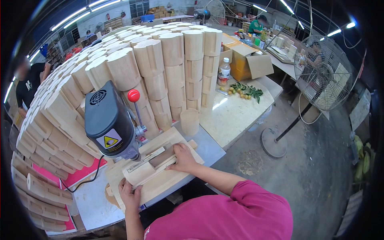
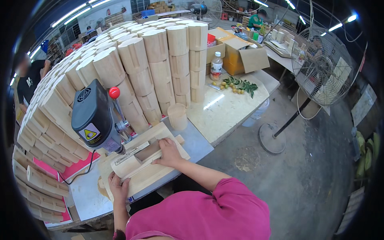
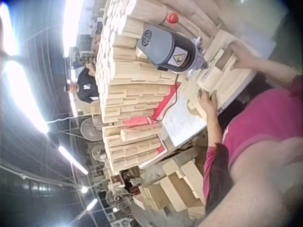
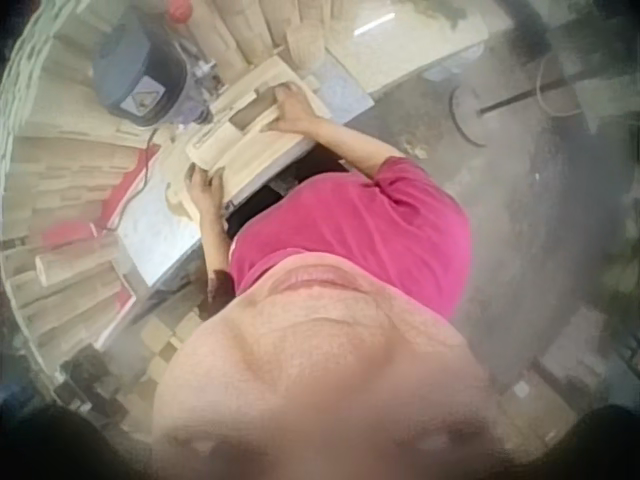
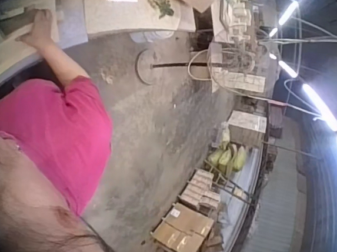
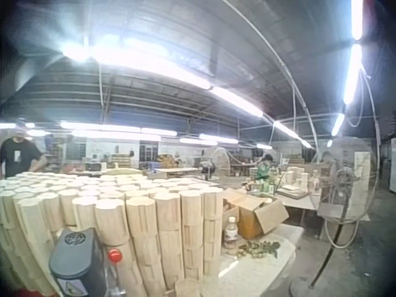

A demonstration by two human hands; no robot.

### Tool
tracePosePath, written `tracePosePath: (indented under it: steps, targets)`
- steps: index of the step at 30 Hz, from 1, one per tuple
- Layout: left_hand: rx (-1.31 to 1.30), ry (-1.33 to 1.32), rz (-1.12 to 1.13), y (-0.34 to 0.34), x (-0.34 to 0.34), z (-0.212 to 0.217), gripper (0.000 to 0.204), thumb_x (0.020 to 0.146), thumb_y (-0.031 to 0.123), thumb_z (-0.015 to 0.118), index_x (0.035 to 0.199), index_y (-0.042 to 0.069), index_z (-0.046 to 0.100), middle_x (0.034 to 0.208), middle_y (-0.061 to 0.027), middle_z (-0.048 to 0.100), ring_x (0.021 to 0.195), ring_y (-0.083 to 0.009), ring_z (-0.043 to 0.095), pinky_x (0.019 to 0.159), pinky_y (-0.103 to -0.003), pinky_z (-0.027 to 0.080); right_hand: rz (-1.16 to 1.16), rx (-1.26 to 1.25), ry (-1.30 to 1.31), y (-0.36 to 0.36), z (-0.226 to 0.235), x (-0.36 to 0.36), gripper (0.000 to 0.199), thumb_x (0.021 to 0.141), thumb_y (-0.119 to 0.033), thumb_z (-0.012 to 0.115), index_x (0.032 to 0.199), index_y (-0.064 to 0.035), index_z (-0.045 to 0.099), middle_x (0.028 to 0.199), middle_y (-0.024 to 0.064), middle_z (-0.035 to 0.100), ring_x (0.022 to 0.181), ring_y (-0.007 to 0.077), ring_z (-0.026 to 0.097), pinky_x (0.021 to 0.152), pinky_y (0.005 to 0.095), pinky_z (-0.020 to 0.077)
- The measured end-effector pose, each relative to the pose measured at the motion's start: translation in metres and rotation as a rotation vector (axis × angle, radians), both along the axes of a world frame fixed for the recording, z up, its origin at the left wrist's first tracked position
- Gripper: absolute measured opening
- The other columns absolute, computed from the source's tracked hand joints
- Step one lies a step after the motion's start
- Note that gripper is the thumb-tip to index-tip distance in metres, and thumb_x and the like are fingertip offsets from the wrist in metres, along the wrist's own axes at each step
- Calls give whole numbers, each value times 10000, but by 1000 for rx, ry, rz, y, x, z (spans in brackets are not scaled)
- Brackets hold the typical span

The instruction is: Operating a drill press to create holes in cylindrical wooden furniture components.

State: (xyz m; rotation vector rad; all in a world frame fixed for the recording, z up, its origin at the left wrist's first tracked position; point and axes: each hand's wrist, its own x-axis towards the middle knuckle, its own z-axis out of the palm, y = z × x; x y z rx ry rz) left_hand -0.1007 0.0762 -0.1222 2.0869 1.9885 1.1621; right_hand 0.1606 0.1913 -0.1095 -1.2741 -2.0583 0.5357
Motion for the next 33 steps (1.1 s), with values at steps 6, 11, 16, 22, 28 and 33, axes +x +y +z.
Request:
tracePosePath:
  steps: [6, 11, 16, 22, 28, 33]
  targets:
    - [-17, -2, 38, -8, -2, -4, 432, 600, 113, 704, 1006, 7, 601, 986, -163, 604, 1047, -375, 474, 885, -430, 384, 23, 41, -2, 0, -9, -7, 839, 494, -362, 809, 1116, 63, 441, 1113, 229, 476, 1109, 375, 401, 955, 404, 315]
    - [-18, -42, -18, -7, -3, 6, 463, 642, 161, 701, 1052, -10, 572, 1033, -180, 581, 1060, -375, 467, 893, -414, 388, 25, 137, -11, 4, -9, -5, 763, 473, -351, 806, 1028, 41, 460, 998, 219, 480, 981, 385, 444, 861, 435, 360]
    - [0, -273, 32, -30, -21, 30, 552, 692, 107, 679, 1205, 16, 496, 1035, -145, 599, 1023, -268, 534, 888, -342, 405, 41, 159, -20, 6, -10, -5, 705, 464, -296, 821, 978, 37, 471, 985, 213, 485, 974, 374, 443, 833, 425, 370]
    - [340, -516, -185, -74, 3, 170, 425, 712, 13, 618, 1130, -2, 544, 901, -87, 634, 841, -200, 590, 809, -337, 434, 23, 115, -34, 3, -8, -10, 668, 480, -281, 826, 940, 47, 470, 979, 213, 491, 981, 365, 439, 833, 417, 373]
    - [317, -317, -1040, -83, 41, 268, 145, 766, 81, 626, 911, 79, 635, 757, -24, 635, 689, -179, 614, 721, -294, 433, 24, 119, -17, 2, -10, -5, 679, 476, -276, 841, 945, 21, 450, 959, 199, 498, 990, 363, 426, 838, 424, 364]
    - [160, -473, -1298, -101, 56, 276, 140, 840, 198, 562, 753, 118, 638, 778, -121, 610, 719, -317, 631, 565, -385, 456, 21, 140, -38, 1, -10, -6, 707, 476, -286, 842, 969, 30, 446, 994, 217, 494, 1013, 370, 417, 851, 427, 360]
